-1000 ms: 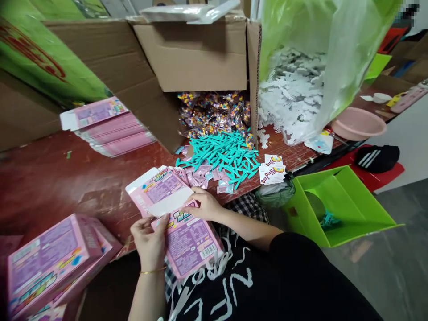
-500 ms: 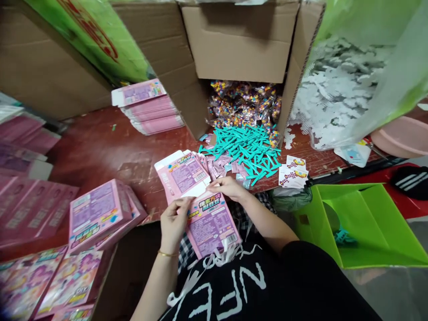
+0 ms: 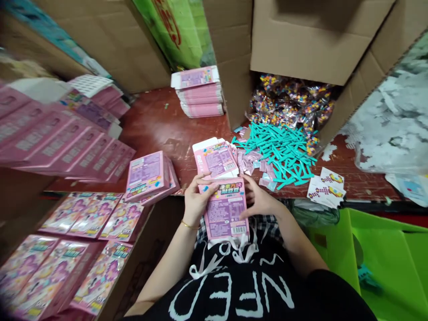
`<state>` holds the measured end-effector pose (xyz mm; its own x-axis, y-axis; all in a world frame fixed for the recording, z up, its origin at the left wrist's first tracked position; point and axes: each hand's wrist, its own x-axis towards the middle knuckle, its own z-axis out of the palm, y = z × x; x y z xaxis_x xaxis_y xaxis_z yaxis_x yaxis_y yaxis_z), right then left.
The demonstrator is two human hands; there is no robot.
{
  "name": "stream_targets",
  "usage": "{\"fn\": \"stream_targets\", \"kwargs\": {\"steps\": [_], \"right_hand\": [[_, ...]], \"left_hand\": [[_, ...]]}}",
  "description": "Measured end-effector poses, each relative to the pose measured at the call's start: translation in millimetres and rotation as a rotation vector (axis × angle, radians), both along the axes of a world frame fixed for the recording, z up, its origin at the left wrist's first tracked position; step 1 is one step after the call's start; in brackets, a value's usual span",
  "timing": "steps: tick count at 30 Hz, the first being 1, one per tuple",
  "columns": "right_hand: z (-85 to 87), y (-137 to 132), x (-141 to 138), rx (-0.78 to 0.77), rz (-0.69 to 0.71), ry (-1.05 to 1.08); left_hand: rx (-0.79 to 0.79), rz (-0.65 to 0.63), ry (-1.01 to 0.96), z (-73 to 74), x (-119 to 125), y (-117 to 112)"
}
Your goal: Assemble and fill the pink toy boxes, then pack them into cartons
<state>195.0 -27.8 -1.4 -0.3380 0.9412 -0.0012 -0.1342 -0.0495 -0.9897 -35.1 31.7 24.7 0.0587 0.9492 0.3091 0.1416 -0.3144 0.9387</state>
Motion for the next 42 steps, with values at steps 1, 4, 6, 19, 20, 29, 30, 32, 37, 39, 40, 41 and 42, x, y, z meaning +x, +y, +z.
{"fn": "stream_targets", "kwargs": {"steps": [1, 4, 6, 19, 20, 29, 30, 32, 37, 39, 40, 41, 42], "right_hand": [[0.4, -4.7, 4.1, -0.052, 0.032, -0.021], [-0.4, -12.8, 11.3, -0.086, -0.007, -0.089], [-2.9, -13.6, 10.0, -0.030, -0.046, -0.117], [20.2, 7.2, 0.8, 0.190, 0.404, 0.028], [19.2, 18.6, 3.1, 0.207, 0.291, -0.060], [-15.6, 94.9, 35.3, 0.196, -0.549, -1.284], [-13.3, 93.0, 36.5, 0.202, -0.578, -1.276], [-1.8, 83.9, 35.2, 0.261, -0.691, -1.134], [43.2, 50.3, 19.3, 0.666, -0.404, -0.452], [52.0, 41.1, 33.5, 0.762, -0.272, -0.399], [51.8, 37.5, 50.5, 0.768, -0.335, -0.407], [48.2, 34.0, 74.2, 0.733, -0.473, -0.435], [41.6, 30.3, 103.7, 0.654, -0.646, -0.488]], "left_hand": [[0.008, 0.023, -0.035, 1.8, -1.5, 1.6], [0.041, 0.158, -0.230, 6.5, -6.9, 10.9], [0.075, 0.268, -0.379, 9.5, -11.9, 17.7], [0.698, -0.598, 0.663, 21.3, -19.4, -34.6], [0.619, -0.613, 0.649, 16.8, -19.3, -35.6], [-0.072, -0.104, 0.661, -6.8, -32.2, -28.1], [-0.086, -0.091, 0.683, -5.3, -30.0, -25.8], [-0.106, -0.075, 0.735, -0.8, -22.9, -21.9], [-0.088, -0.114, 0.659, 14.1, -0.3, -18.7], [-0.098, -0.129, 0.611, 19.2, 2.6, -12.3], [-0.121, -0.113, 0.600, 21.4, 1.4, -5.6], [-0.142, -0.079, 0.588, 23.3, -1.5, 3.8], [-0.157, -0.036, 0.576, 24.9, -5.8, 15.7]]}}
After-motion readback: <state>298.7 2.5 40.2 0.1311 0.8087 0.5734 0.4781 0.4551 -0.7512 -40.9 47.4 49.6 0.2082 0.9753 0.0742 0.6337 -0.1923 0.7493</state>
